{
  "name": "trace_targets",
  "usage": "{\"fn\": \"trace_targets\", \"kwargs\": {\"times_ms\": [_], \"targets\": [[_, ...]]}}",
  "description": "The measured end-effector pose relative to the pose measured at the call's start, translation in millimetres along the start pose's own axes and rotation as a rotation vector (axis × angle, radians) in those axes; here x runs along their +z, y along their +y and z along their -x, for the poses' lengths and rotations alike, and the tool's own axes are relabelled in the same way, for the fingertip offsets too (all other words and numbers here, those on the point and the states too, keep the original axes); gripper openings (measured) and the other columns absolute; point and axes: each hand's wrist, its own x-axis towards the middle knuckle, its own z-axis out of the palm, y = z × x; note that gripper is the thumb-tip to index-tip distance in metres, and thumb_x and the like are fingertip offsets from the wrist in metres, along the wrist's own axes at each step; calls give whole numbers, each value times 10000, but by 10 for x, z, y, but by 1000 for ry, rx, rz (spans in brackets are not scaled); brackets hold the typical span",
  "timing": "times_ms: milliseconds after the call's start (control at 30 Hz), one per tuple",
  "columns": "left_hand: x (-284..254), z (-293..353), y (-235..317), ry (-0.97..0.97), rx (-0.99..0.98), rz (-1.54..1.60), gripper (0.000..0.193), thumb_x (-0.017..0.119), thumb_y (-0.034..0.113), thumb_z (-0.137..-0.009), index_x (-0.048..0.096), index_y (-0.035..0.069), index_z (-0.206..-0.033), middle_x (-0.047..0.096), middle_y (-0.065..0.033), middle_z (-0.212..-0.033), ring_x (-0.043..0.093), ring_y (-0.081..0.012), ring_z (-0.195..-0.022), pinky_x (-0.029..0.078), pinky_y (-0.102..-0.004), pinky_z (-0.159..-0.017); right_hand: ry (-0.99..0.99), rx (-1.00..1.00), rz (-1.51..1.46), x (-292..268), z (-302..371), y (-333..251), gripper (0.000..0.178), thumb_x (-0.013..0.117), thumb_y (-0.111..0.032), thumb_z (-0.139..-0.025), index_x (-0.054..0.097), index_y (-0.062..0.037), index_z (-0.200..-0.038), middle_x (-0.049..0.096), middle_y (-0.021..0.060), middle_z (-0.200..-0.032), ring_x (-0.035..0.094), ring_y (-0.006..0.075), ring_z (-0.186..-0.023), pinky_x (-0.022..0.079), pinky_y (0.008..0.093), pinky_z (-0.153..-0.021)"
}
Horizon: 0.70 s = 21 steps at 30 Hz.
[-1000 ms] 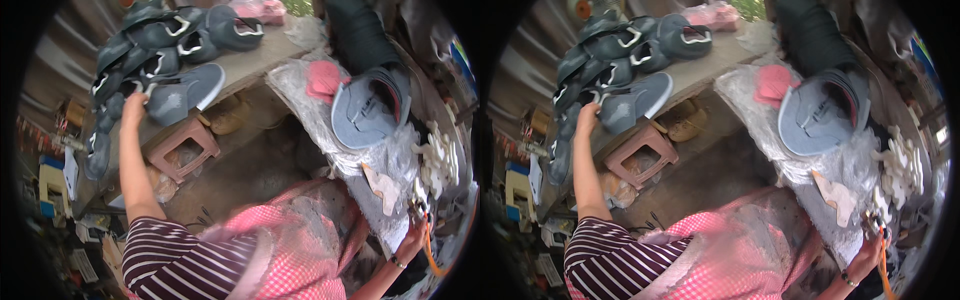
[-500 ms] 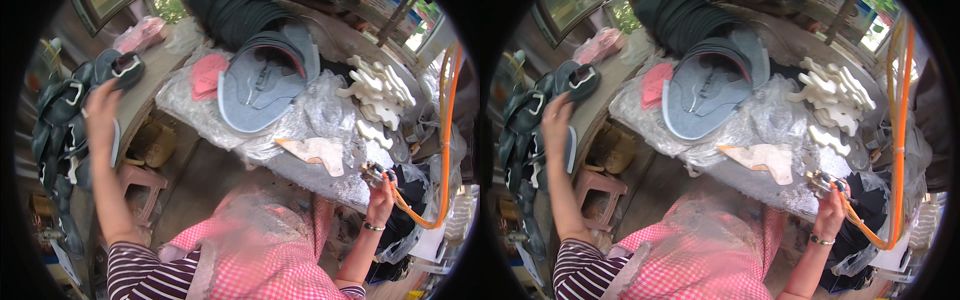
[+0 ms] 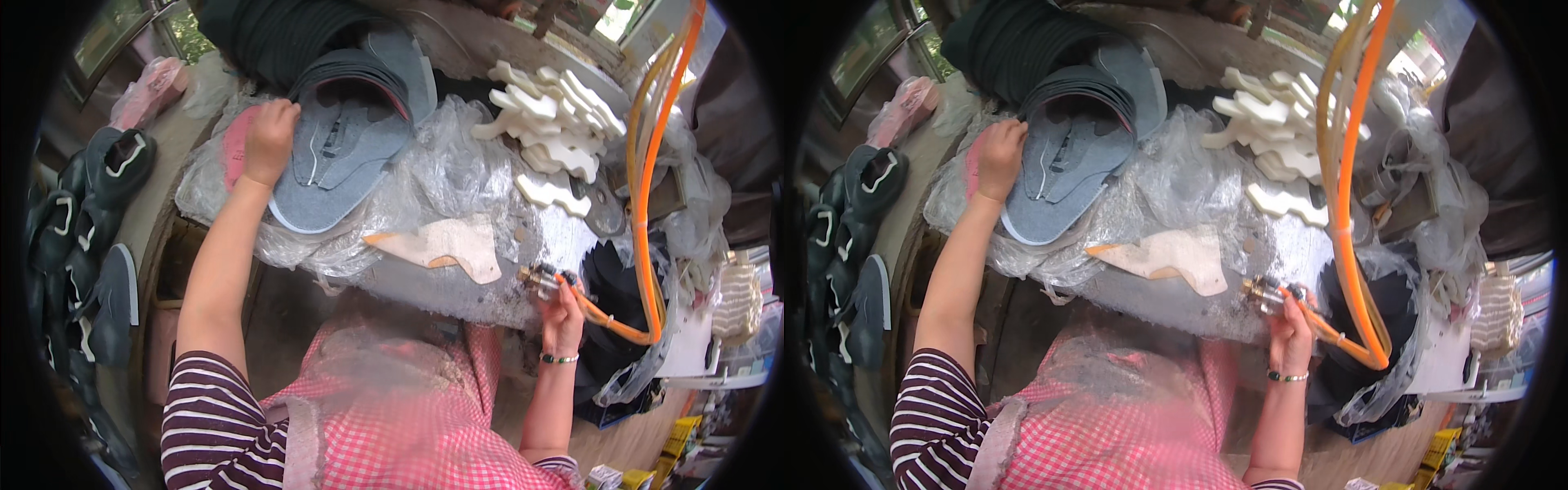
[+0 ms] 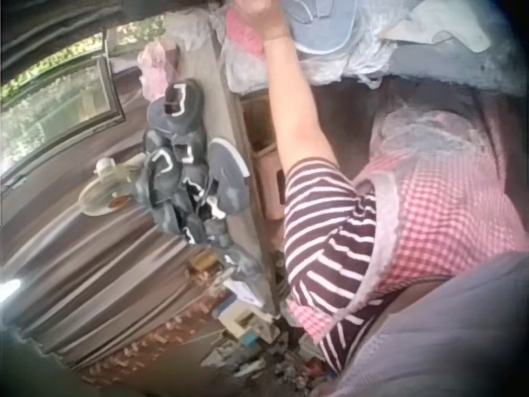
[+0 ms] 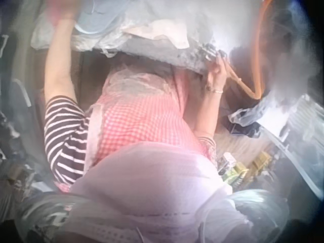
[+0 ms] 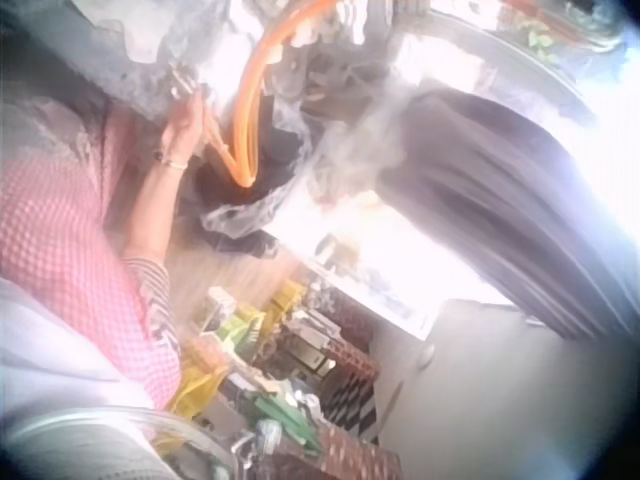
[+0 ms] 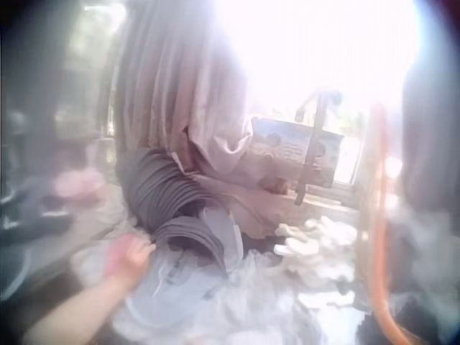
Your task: The person repeatedly assembles slipper components by hand. They place a black insole onto a grey slipper sole, press it into place, and then attach a white foam insert to the top. The completed slipper is set aside, and the process is repeated with new components.
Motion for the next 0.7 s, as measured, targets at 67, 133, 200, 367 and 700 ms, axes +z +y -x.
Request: {"fn": "trace_targets", "kwargs": {"times_ms": [67, 133, 200, 367, 700], "targets": [[-27, -82, 9, -280, -150, -119, 191, 671, 127, -757, 594, 33, -903, 615, -133, -932, 594, -353, -848, 483, -446, -712, 2, -1, -6, 68, -24, -4, 285, 577, -64, -884, 526, -77, -1164, 636, 63, -1092, 596, 181, -1037, 494, 476, -895], [-36, -158, -56, -424, -251, -89, 210, 659, 164, -778, 592, 19, -914, 624, -168, -930, 597, -387, -831, 482, -453, -719, -43, -24, -21, 104, -38, -27, 289, 581, -66, -881, 533, -79, -1166, 636, 58, -1097, 592, 177, -1047, 477, 485, -919], [-204, -315, -39, -402, -346, 112, 208, 609, 153, -806, 588, -3, -942, 642, -179, -906, 617, -370, -811, 490, -425, -718, -73, -60, -38, 55, 17, -87, 330, 588, -70, -877, 521, -76, -1200, 624, 59, -1134, 581, 189, -1080, 451, 486, -955], [-938, -645, 621, -355, -836, 1028, 245, 558, 139, -816, 582, -26, -996, 590, -3, -780, 542, -68, -725, 448, -275, -620, -249, -205, 30, 146, 352, -546, 561, 686, -207, -826, 421, -35, -1290, 484, 175, -1308, 475, 326, -1232, 374, 445, -1053], [-254, 287, 2107, -512, -701, 943, 269, 637, 171, -813, 507, -22, -949, 602, -176, -739, 576, -273, -663, 461, -360, -652, -112, -386, 433, 769, 177, -645, 449, 678, -47, -825, 446, 21, -1204, 629, 129, -1002, 634, 149, -930, 525, 280, -782]]}}
